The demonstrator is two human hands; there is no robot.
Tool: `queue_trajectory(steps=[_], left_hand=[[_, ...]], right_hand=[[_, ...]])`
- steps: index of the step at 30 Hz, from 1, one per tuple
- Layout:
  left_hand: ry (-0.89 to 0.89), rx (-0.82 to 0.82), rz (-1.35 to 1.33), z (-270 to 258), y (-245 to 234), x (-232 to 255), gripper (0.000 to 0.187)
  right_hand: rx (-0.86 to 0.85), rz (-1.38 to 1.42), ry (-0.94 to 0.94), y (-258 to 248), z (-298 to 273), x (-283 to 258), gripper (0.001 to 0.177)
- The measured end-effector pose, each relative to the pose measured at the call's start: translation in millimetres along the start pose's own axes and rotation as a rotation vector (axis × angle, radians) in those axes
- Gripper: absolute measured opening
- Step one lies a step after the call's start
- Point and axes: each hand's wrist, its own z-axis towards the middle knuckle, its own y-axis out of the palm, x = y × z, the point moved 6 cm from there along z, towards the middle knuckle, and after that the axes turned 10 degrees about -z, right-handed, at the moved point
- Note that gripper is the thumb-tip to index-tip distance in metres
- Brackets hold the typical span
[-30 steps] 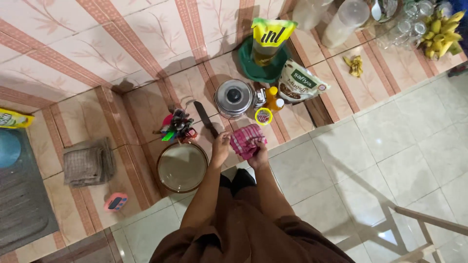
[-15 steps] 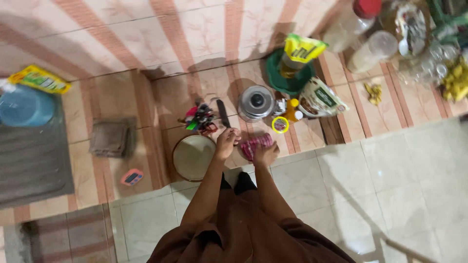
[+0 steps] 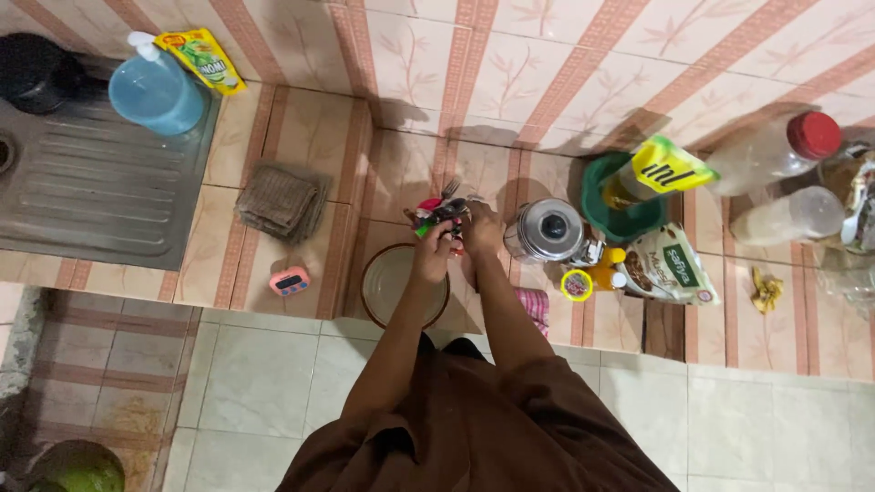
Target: Wiping silverware and placing it on a set table.
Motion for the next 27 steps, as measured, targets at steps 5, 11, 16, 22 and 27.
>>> queue_trajectory(steps=[5,11,16,22,27], left_hand=[[-0.002,-0.001,0.044,-1.8,3.5,13.7,0.037],[0.033,0.046,0.052,-9.9,15.4,46.4,0.031],[0.034,0.137,0.024,-30.0,28.3,107.4,0.03],[0.429,0.169,0.453,-40.0,36.4,148.3,0.029],[0.324,0.131,0.357,-48.8,42.0,149.6,0.029]], right_hand=[[-0.05,-0.005,0.008,13.9,6.4,5.3,0.017],[-0.097,0.304,0.062,-6.3,21.6,7.8,0.011],[-0.166,0.592,0.048,-76.6,36.4,-15.9,0.01],[-0.229,0.794,0.11,-131.7,49.1,-30.9,0.011],[-0.315,0.968,0.278,-130.5,47.0,-32.8,0.011]])
